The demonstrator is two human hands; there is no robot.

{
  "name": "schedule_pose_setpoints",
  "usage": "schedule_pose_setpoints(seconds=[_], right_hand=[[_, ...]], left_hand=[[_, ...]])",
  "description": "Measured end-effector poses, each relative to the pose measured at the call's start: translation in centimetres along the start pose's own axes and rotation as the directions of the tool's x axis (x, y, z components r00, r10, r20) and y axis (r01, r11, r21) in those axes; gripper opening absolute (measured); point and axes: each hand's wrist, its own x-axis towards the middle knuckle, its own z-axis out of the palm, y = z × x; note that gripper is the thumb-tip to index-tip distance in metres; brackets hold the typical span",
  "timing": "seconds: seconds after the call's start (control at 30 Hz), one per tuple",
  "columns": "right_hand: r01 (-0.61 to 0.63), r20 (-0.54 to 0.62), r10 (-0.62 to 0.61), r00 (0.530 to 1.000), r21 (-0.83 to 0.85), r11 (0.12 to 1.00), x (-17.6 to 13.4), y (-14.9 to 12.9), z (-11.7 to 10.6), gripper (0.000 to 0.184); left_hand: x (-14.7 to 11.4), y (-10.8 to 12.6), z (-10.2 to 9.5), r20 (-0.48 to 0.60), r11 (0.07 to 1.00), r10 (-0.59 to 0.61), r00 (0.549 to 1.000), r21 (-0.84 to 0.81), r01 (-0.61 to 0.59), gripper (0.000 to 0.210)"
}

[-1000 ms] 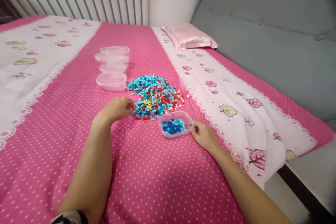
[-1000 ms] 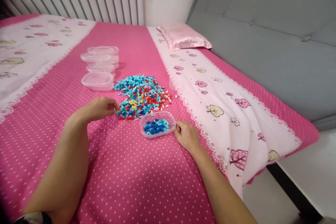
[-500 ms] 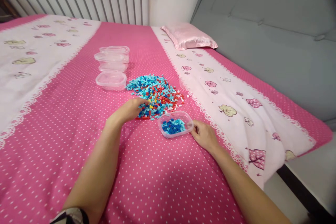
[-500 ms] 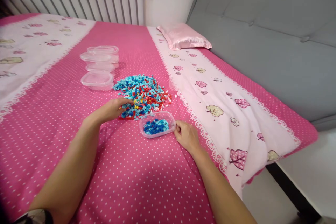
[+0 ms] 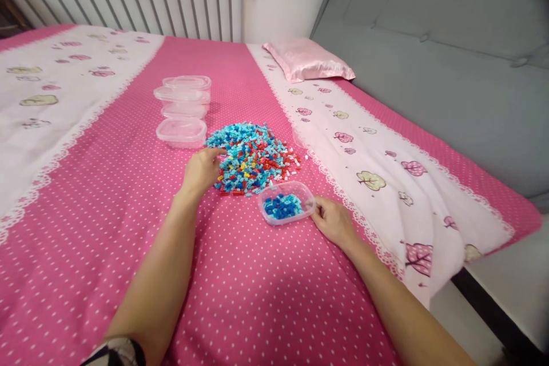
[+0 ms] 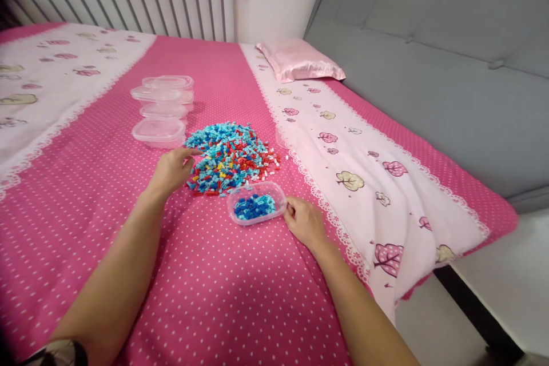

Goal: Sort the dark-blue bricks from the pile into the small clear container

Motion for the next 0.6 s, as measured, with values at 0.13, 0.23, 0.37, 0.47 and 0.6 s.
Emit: schedule_pose_setpoints(seconds=[0.13, 0.23, 0.37, 0.47, 0.6], right_hand=[[0.001, 0.002, -0.001, 1.0, 0.004, 1.0, 0.0, -0.1, -0.1, 0.018], [-0.005, 0.002, 0.005, 1.0, 0.006, 1.0, 0.0, -0.1, -0.1, 0.018], [-0.004, -0.001, 0.004, 1.0, 0.012, 1.0, 0.0, -0.1, 0.0, 0.018], [-0.002, -0.001, 0.002, 1.0, 0.014, 1.0, 0.0, 0.0, 0.0, 0.018], [0.001, 0.0, -0.001, 1.0, 0.019, 1.0, 0.0, -0.1, 0.0, 0.019]], left_hand=[[0.2, -0.3, 1.8, 0.056, 0.997, 0.06, 0.997, 0.04, -0.063, 0.041], [0.2, -0.5, 2.6, 0.07, 0.994, 0.076, 0.995, 0.078, -0.082, 0.04], [0.2, -0.6, 2.8, 0.072, 0.993, 0.071, 0.995, 0.093, -0.077, 0.036], [0.2, -0.6, 2.6, 0.071, 0.995, 0.039, 0.997, 0.088, -0.045, 0.033], [0.2, -0.6, 2.5, 0.062, 0.998, 0.013, 0.998, 0.058, -0.017, 0.028]])
